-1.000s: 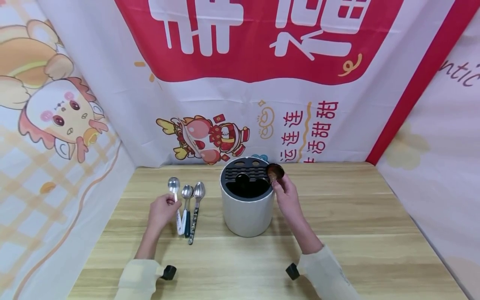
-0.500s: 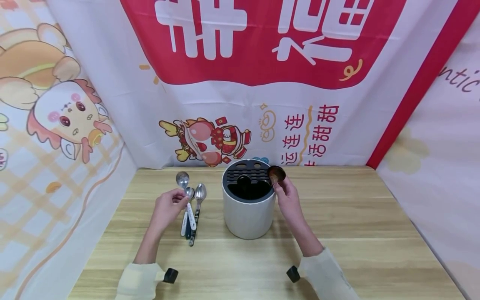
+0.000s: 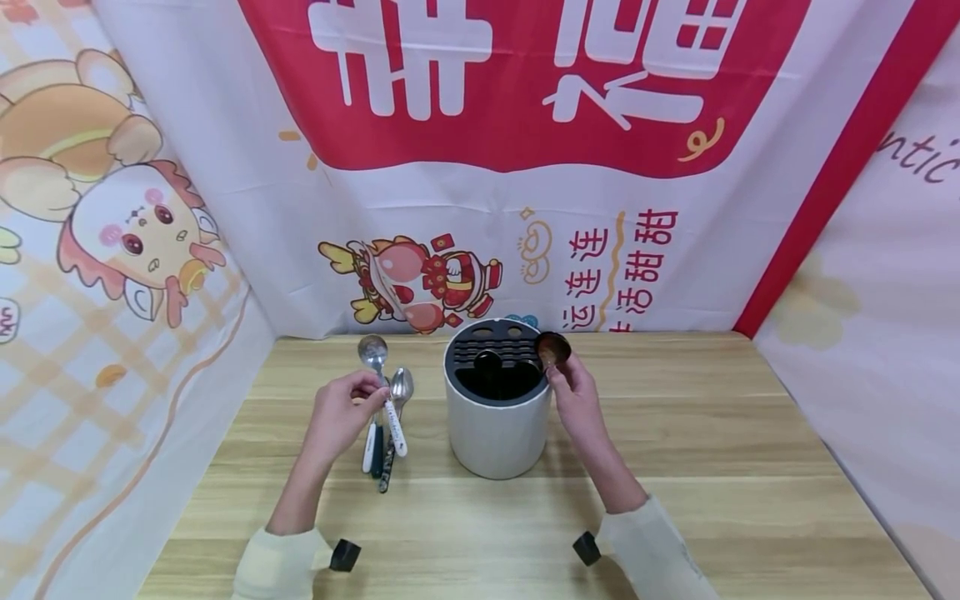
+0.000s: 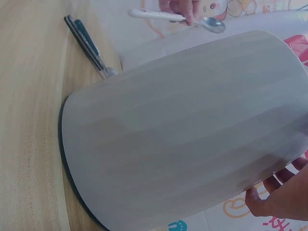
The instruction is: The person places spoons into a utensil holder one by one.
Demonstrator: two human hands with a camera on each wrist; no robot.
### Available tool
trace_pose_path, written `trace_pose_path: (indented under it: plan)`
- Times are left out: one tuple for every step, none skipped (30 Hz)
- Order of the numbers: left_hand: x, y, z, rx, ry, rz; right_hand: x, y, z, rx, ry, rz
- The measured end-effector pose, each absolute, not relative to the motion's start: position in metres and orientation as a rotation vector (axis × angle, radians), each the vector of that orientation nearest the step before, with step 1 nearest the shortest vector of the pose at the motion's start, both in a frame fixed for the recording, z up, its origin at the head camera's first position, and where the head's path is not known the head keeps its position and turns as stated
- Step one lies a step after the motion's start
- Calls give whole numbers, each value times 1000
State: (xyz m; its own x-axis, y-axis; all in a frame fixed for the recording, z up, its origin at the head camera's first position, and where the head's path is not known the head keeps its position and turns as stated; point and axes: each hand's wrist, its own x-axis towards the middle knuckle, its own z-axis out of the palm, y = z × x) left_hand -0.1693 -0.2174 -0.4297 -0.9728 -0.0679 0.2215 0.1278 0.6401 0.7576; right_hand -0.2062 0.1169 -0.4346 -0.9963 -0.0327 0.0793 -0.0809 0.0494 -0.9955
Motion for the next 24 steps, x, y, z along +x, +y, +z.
trace_pose_path:
  plan:
    - [-168, -216, -427, -54, -2632, -1237, -206, 117, -434, 127, -2242, 2133]
    - [-167, -214, -424, -60, -2633, -1234, -206, 116, -434, 126, -2239, 2127]
    - [-166, -213, -422, -64, -2634, -1229, -206, 116, -435, 128, -2235, 2119]
    - [-165, -212, -419, -67, -2637, -1229, -206, 116, -435, 133, -2227, 2115]
    - [-164, -210, -416, -67, -2637, -1234, -206, 115, -434, 135, -2223, 2111]
    - [-163, -209, -414, -70, -2636, -1237, -206, 115, -434, 138, -2218, 2107]
    - [-162, -207, -411, -70, -2629, -1244, -206, 115, -434, 142, -2218, 2106]
    - [-161, -205, -408, -74, -2621, -1254, -206, 115, -434, 142, -2222, 2106]
    - [-160, -203, -406, -77, -2609, -1267, -206, 115, -434, 146, -2222, 2107]
    - [-160, -201, -403, -84, -2596, -1283, -206, 115, -434, 146, -2224, 2112]
    - [-159, -199, -400, -90, -2583, -1293, -206, 116, -434, 145, -2228, 2118]
    - [-158, -197, -397, -100, -2569, -1301, -206, 116, -434, 145, -2229, 2124]
    - [-157, -195, -394, -106, -2555, -1310, -206, 116, -434, 143, -2233, 2129]
    - [-156, -192, -390, -112, -2546, -1318, -206, 116, -434, 139, -2235, 2135]
    - [-155, -190, -388, -114, -2541, -1322, -207, 116, -434, 144, -2227, 2140]
    - [-154, -188, -385, -115, -2539, -1323, -207, 116, -434, 141, -2227, 2142]
    - [-154, -187, -382, -114, -2540, -1321, -207, 116, -434, 144, -2221, 2144]
    - [-153, -185, -379, -113, -2540, -1323, -207, 116, -434, 146, -2218, 2144]
    - [-153, -183, -376, -110, -2537, -1325, -207, 116, -433, 143, -2222, 2144]
    - [-153, -181, -374, -111, -2536, -1326, -206, 116, -433, 143, -2222, 2144]
    - [-153, -179, -372, -114, -2529, -1331, -206, 116, -433, 145, -2220, 2145]
    - [-153, -178, -370, -119, -2520, -1336, -206, 116, -433, 143, -2225, 2144]
    - [-153, -176, -367, -124, -2512, -1338, -206, 116, -433, 143, -2221, 2142]
    - [-153, -175, -365, -134, -2501, -1345, -206, 116, -433, 138, -2223, 2141]
